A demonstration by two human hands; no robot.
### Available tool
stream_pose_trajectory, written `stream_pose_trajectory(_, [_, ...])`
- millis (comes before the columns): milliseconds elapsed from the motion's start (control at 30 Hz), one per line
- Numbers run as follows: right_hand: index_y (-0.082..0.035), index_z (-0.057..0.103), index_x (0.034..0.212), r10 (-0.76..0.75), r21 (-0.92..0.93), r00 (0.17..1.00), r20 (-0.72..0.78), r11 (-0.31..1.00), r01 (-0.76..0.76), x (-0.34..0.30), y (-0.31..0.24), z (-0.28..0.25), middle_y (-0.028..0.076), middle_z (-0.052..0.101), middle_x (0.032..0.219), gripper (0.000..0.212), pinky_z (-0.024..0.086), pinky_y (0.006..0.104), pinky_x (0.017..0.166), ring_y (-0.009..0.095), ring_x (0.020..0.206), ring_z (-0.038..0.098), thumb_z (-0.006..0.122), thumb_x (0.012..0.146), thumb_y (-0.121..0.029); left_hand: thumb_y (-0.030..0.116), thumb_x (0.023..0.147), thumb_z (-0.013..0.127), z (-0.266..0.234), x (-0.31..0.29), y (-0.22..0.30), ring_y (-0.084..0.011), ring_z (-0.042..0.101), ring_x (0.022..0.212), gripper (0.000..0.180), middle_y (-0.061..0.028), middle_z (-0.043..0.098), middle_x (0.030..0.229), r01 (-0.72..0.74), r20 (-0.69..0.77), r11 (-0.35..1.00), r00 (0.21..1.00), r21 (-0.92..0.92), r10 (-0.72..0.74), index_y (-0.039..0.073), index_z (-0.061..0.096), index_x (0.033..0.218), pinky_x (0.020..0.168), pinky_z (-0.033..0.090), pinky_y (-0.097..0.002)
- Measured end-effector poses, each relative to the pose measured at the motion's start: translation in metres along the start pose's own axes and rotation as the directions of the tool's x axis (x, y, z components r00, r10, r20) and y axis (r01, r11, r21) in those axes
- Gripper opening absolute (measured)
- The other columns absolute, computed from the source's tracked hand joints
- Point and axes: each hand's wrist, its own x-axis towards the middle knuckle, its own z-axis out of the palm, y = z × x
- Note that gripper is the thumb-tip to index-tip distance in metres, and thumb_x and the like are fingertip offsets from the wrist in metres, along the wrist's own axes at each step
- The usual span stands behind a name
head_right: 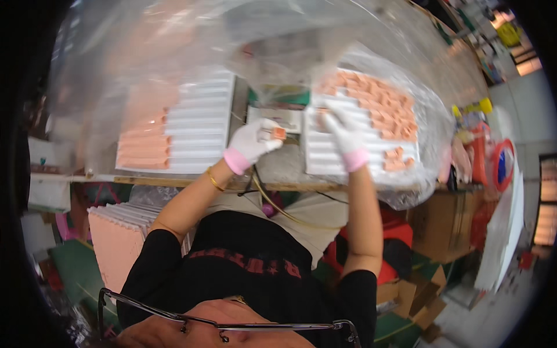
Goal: Manually assembling and organizing small pink cosmetic or lipstick tubes into white plastic trays.
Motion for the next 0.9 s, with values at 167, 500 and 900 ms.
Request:
stream_pose_trajectory(167, [0.002, 0.06, 0.113, -0.018, 0.531, 0.995, -0.097, 0.845, 0.067, -0.02, 0.014, 0.075, 0.007, 0.064, 0.105, 0.03, 0.045, 0.0256, 0.084, 0.015, 0.094, 0.059, 0.064, 0.085, -0.007, 0.007, 0.076, 0.07, 0.004, 0.006, 0.0, -0.0112, 0.061, 0.083, 0.037, -0.0051, 0.064, 0.096, 0.003, -0.001, 0.998, 1.0, -0.065, -0.003, 0.0, 0.055, 0.109, 0.073, 0.049, -0.0241])
stream_pose_trajectory(500, [-0.001, 0.065, 0.099, -0.491, -0.171, 0.867, 0.089, 0.85, 0.499, -0.028, -0.003, 0.065, 0.013, 0.062, 0.102, 0.026, 0.045, 0.0347, 0.082, 0.025, 0.092, 0.058, 0.07, 0.075, -0.009, 0.018, 0.07, 0.075, -0.004, -0.003, 0.007, -0.0119, 0.062, 0.08, 0.042, -0.0062, 0.066, 0.089, -0.04, 0.071, 0.986, 0.997, 0.164, 0.029, 0.002, 0.06, 0.105, 0.074, 0.05, -0.0261])
stream_pose_trajectory(900, [-0.005, 0.068, 0.085, -0.393, -0.217, 0.909, -0.138, 0.907, 0.36, 0.038, 0.023, 0.09, 0.015, 0.06, 0.088, 0.027, 0.045, 0.0396, 0.077, 0.033, 0.086, 0.056, 0.078, 0.065, -0.02, 0.004, 0.072, 0.062, -0.228, 0.021, -0.014, -0.0274, 0.061, 0.096, 0.036, -0.0155, 0.065, 0.098, 0.056, -0.099, 0.134, 0.937, 0.989, 0.335, 0.006, 0.063, 0.108, 0.084, 0.048, -0.0348])
